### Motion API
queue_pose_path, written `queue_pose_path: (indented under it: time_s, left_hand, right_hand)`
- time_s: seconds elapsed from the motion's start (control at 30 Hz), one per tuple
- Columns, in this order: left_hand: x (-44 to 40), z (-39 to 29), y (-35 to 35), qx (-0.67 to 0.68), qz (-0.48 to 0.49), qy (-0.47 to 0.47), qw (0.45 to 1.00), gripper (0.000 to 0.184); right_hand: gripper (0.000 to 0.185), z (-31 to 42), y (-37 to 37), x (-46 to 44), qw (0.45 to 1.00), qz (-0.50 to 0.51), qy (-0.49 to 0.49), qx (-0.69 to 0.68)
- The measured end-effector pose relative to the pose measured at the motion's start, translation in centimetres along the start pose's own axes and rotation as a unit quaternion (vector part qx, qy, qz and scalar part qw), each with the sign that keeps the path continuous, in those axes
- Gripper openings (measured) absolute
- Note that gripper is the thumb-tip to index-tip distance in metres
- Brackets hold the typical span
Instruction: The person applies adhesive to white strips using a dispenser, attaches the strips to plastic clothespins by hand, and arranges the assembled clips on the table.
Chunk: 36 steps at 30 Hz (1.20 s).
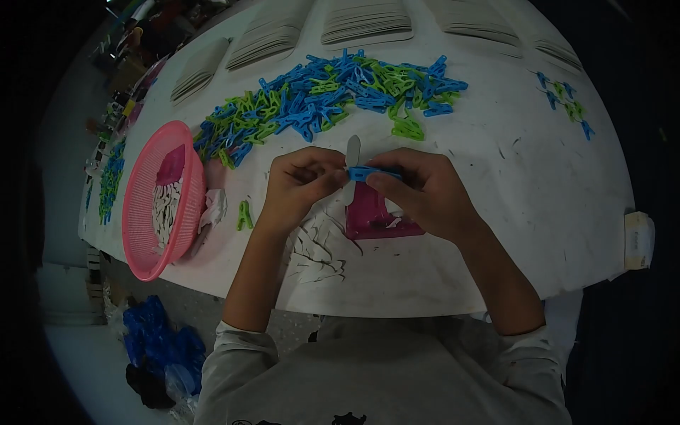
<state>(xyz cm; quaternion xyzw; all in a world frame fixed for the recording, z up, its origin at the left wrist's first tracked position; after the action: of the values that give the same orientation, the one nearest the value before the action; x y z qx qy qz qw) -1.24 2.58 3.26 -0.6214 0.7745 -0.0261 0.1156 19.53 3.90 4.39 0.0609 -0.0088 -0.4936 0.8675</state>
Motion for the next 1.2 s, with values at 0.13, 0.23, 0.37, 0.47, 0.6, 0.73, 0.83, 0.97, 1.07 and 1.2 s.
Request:
queue_pose_path:
  time_s: [0.13, 0.23, 0.37, 0.47, 0.6, 0.73, 0.83, 0.97, 1.07, 1.2]
  left_hand:
    - [0.0, 0.0, 0.0, 0.001, 0.002, -0.005, 1.0, 0.02]
    - [0.0, 0.1, 0.1, 0.0, 0.002, -0.004, 1.0, 0.02]
    - [-0.1, 0.1, 0.1, 0.002, 0.003, 0.0, 1.0, 0.02]
    - [0.0, 0.1, 0.1, 0.003, 0.003, -0.004, 1.0, 0.02]
    - [0.0, 0.0, 0.1, -0.003, -0.001, -0.004, 1.0, 0.02]
    - [-0.1, 0.2, 0.1, -0.009, 0.005, -0.006, 1.0, 0.021]
    - [-0.1, 0.1, 0.0, -0.016, 0.01, -0.006, 1.0, 0.021]
    - [-0.1, 0.0, -0.2, -0.026, 0.014, -0.011, 1.0, 0.021]
    - [-0.2, 0.2, -0.3, -0.04, 0.023, -0.023, 0.999, 0.021]
    - [0.0, 0.0, -0.5, -0.088, 0.054, -0.059, 0.993, 0.016]
  right_hand:
    - [0.03, -0.1, 0.0, 0.0, 1.0, -0.009, 0.007, 0.006]
    - [0.03, -0.3, 0.0, 0.0, 1.0, -0.01, 0.013, 0.01]
    - [0.029, -0.4, 0.0, -0.1, 1.0, -0.014, 0.025, 0.013]
    - [0.029, -0.3, 0.0, 0.0, 1.0, -0.011, 0.009, 0.008]
    - [0.029, -0.3, 0.0, -0.1, 1.0, -0.014, 0.014, 0.006]
    - [0.03, -0.5, 0.2, -0.2, 1.0, 0.0, -0.003, 0.008]
    - [0.031, -0.6, 0.2, -0.3, 1.0, 0.009, -0.015, 0.005]
    - [0.031, -0.4, 0.3, -0.2, 0.999, 0.025, -0.041, 0.015]
    - [0.03, 0.2, -0.1, -0.1, 0.999, 0.013, -0.02, 0.026]
    - [0.029, 0.4, 0.1, 0.0, 0.998, 0.014, -0.001, 0.059]
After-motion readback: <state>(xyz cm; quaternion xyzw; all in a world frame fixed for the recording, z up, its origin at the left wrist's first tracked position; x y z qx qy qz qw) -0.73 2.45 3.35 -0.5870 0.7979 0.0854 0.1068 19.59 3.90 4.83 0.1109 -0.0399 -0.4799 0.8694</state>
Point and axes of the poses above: each hand's wrist, its own x-axis away from the middle knuckle, its own y-axis out of the back of the hand, z = x × y, the point moved 3 cm from there along -x, towards the middle knuckle, and after that the axes turned 5 degrees about x, right-handed, at the moved point
